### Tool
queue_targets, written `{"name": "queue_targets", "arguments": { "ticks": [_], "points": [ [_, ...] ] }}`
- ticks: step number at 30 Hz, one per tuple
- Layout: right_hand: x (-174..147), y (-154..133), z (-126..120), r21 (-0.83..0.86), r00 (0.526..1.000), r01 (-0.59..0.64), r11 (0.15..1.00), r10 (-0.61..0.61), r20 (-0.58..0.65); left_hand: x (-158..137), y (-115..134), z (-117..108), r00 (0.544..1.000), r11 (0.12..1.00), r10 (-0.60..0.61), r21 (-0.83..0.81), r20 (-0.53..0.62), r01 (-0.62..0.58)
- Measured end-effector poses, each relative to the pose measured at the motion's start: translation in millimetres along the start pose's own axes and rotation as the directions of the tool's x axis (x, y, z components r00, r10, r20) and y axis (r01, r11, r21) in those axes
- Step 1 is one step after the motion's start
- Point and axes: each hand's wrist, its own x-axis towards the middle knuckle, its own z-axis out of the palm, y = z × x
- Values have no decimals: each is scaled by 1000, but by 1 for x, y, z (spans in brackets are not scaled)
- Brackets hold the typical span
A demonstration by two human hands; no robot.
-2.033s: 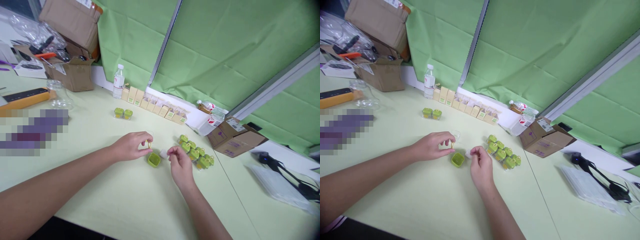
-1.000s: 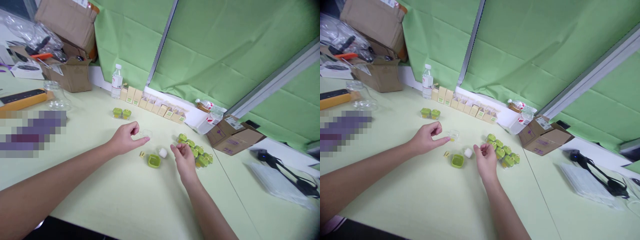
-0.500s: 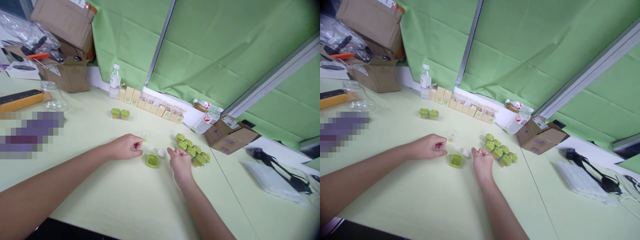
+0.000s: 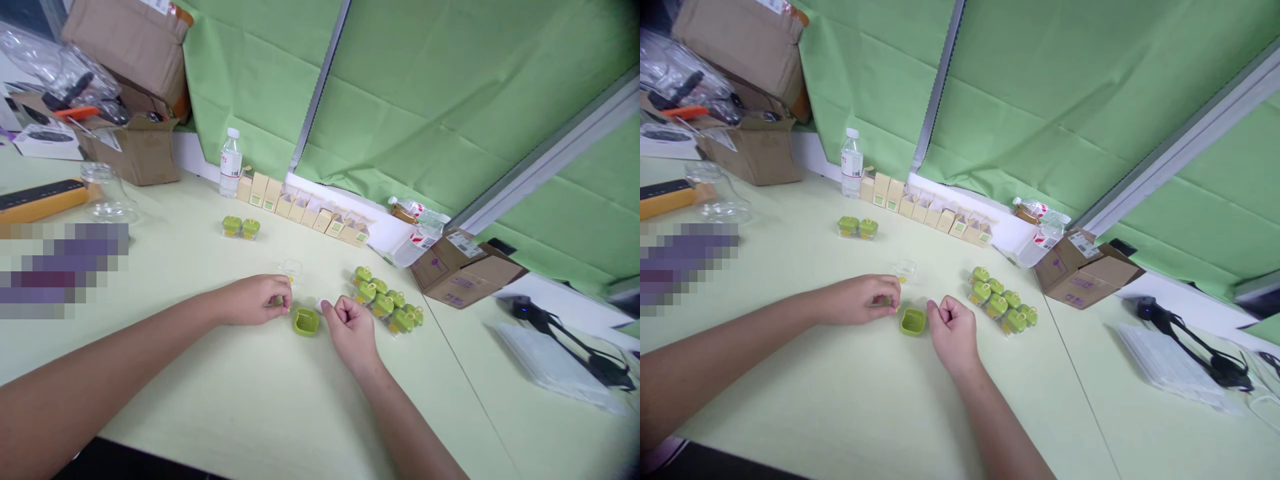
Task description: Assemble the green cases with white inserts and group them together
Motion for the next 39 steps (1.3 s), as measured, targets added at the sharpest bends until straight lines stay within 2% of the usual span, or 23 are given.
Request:
{"name": "queue_targets", "arguments": {
  "ticks": [2,5,10,13,17,21,25,28,30,32,35,37,39],
  "points": [
    [-3,-3,0,-10,997,21,1000,-20,68,1,4,0,999,1000,8,-25,-36,-9],
    [-6,-10,2,53,985,10,999,-19,169,2,15,3,984,997,53,-45,-168,-62],
    [-9,-21,5,241,973,-37,970,-20,229,5,29,23,905,982,161,-31,-394,-188],
    [-10,-23,6,296,968,-106,949,30,249,7,32,31,875,980,169,-18,-454,-199],
    [-5,-21,4,368,967,-193,910,113,226,7,37,27,906,992,113,-7,-408,-127],
    [1,-17,-1,397,978,-201,896,165,125,3,39,19,972,998,64,40,-226,-56],
    [1,-15,-4,296,995,-96,950,79,69,1,31,23,994,995,-49,86,-97,58],
    [-4,-17,-3,136,995,54,989,-66,81,3,27,29,993,995,-17,92,-113,28],
    [-8,-19,-3,6,976,182,983,-182,122,4,27,30,990,997,25,73,-140,-15],
    [-10,-20,-4,-119,936,329,937,-306,176,5,28,29,983,998,49,51,-174,-41],
    [-12,-22,-5,-256,848,524,812,-468,249,5,31,27,974,997,77,25,-213,-74],
    [-12,-21,-6,-311,804,593,742,-527,276,4,32,26,971,995,94,4,-219,-96],
    [-11,-21,-6,-347,782,623,701,-546,300,4,33,26,971,994,104,-19,-217,-111]
  ]
}}
